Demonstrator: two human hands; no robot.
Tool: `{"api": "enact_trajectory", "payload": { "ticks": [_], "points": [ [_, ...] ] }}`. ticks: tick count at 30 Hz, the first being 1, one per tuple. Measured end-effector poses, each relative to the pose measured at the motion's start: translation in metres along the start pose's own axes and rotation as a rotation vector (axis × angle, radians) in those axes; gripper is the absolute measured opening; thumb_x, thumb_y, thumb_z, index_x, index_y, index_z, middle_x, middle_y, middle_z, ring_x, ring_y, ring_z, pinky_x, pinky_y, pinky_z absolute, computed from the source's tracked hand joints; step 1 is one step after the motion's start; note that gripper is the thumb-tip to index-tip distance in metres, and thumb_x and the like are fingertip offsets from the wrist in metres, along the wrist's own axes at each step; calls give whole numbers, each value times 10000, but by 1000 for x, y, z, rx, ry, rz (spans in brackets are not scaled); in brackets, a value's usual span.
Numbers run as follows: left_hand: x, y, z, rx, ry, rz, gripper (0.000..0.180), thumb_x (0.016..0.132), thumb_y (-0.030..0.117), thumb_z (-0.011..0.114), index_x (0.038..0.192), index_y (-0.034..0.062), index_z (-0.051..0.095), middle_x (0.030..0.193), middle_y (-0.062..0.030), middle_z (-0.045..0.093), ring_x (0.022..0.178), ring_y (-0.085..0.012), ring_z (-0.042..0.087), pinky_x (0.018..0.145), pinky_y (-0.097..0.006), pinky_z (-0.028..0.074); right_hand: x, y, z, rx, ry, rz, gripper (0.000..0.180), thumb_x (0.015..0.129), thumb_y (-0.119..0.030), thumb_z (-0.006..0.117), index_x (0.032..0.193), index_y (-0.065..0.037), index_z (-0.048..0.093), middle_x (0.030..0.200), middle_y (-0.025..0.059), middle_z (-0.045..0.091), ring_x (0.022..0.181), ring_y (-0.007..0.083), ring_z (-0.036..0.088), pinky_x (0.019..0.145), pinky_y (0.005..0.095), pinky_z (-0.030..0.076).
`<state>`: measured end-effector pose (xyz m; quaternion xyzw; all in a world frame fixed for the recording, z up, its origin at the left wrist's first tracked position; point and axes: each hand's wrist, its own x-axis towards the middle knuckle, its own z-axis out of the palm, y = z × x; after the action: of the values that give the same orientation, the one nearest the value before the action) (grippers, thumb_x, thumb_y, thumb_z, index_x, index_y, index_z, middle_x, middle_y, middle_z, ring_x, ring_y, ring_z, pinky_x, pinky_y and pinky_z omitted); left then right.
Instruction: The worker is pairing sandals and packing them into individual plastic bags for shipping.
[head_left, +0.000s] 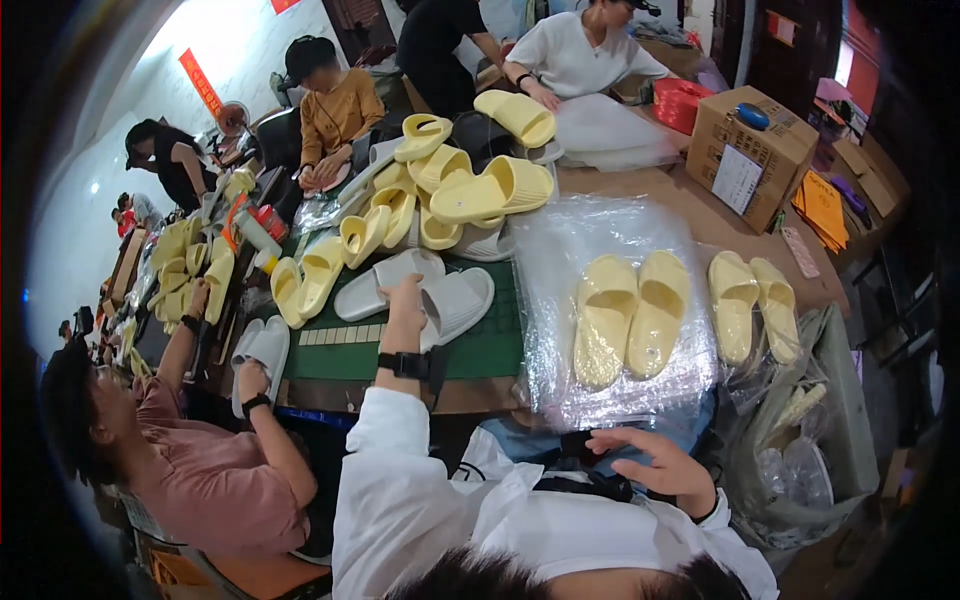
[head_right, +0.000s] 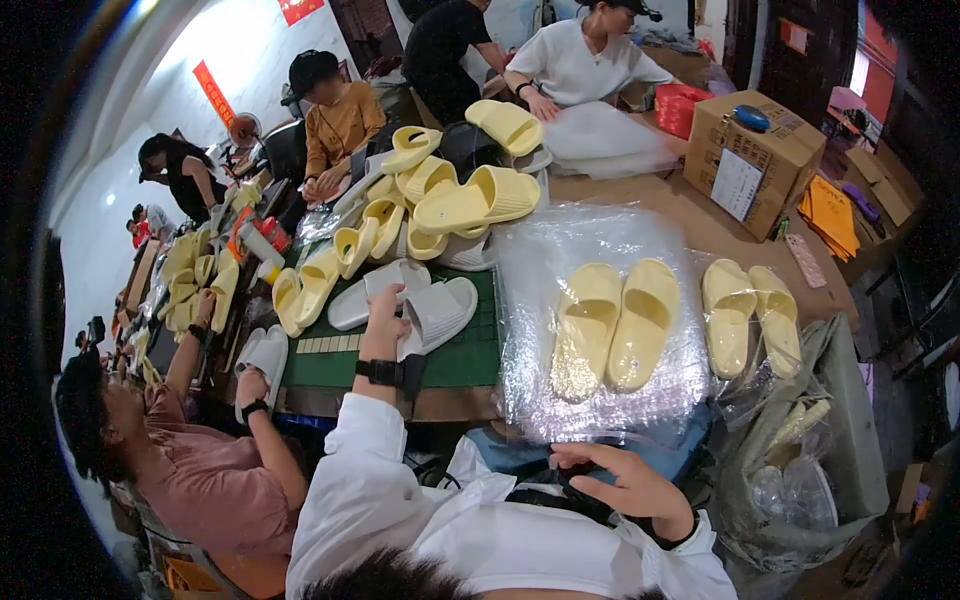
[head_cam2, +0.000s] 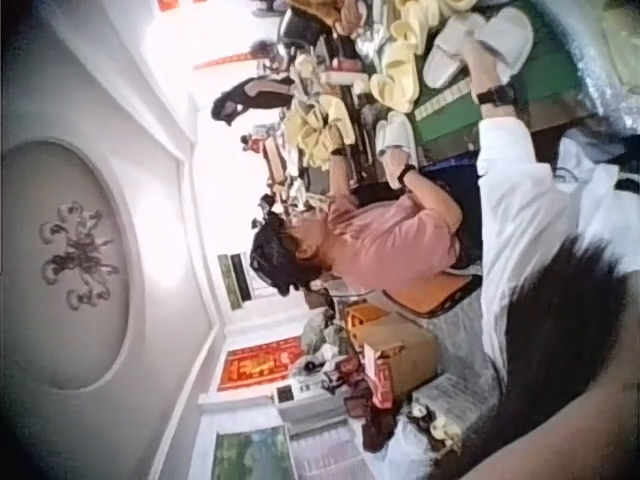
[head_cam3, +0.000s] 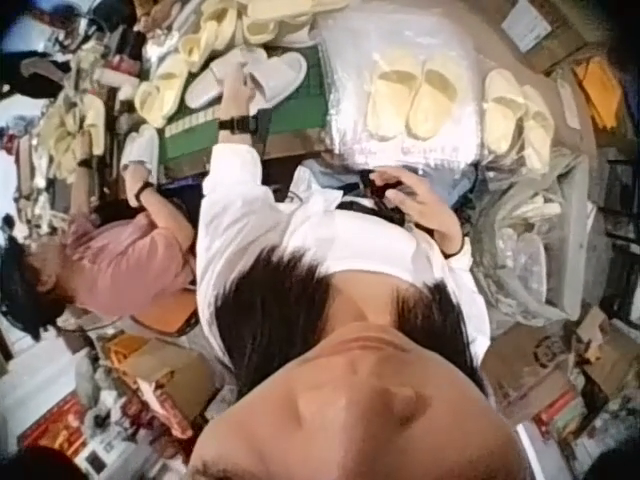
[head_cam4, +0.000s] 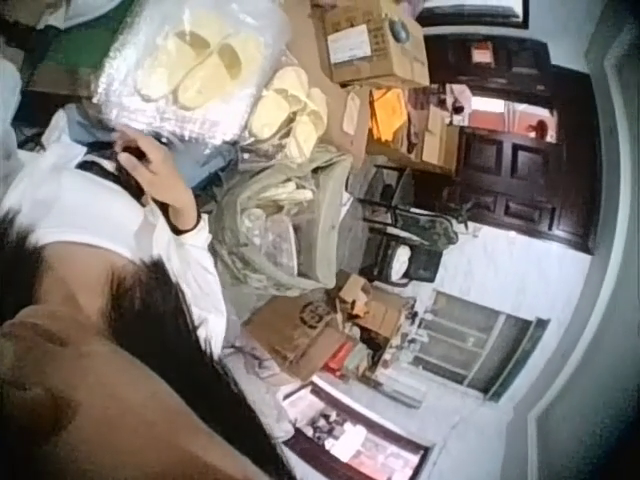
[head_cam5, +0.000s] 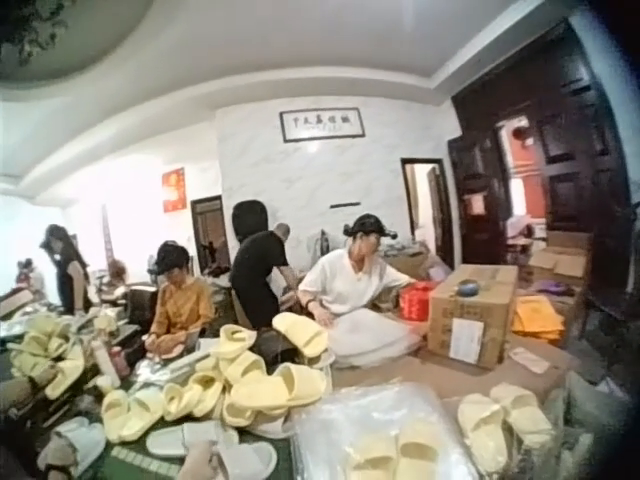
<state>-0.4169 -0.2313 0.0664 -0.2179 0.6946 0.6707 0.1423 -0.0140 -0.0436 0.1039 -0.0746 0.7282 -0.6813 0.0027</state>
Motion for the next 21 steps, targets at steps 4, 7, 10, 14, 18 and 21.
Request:
{"api": "enact_trajectory", "payload": {
  "ticks": [4,7,10,14,18,21],
  "points": [
    [-92,-4,15,-576,-346,520,763,844,48,519,1457,115,68,1243,-168,432,1091,-219,463,924,-350,381,13,12,6,28,120,22,488,901,-67,534,1353,13,369,1269,140,511,1140,212,507,955,340,400],
    [-217,-5,50,-531,-709,690,639,904,135,490,1436,97,137,1400,-197,280,1234,-306,381,1032,-413,300,44,1,15,-114,210,-7,613,875,-137,611,1390,-11,304,1330,131,453,1158,224,486,956,344,402],
    [-261,-21,58,-513,-966,777,572,910,134,472,1400,58,188,1397,-188,294,1229,-305,392,1011,-405,329,70,-19,32,-185,36,-21,642,842,-272,672,1329,8,360,1242,197,493,1094,280,516,943,357,410],
    [-259,-28,71,-440,-1009,921,456,886,97,477,1303,13,312,1320,-213,390,1101,-336,502,937,-402,400,81,33,64,145,51,81,639,835,-420,654,1227,50,467,1193,195,549,1115,253,508,964,340,390],
    [-238,-43,81,70,-613,1858,435,811,59,574,1222,27,433,1216,-213,484,1034,-344,538,876,-402,439,76,32,56,-130,67,96,752,771,-500,689,1226,57,468,1217,185,543,1130,254,505,964,353,399],
    [-243,-48,82,123,-858,2092,328,677,62,702,995,79,622,1122,-152,551,946,-296,569,734,-392,481,79,35,55,-198,167,169,756,750,-481,715,1223,56,472,1220,177,545,1131,251,505,968,355,401]
  ]
}}
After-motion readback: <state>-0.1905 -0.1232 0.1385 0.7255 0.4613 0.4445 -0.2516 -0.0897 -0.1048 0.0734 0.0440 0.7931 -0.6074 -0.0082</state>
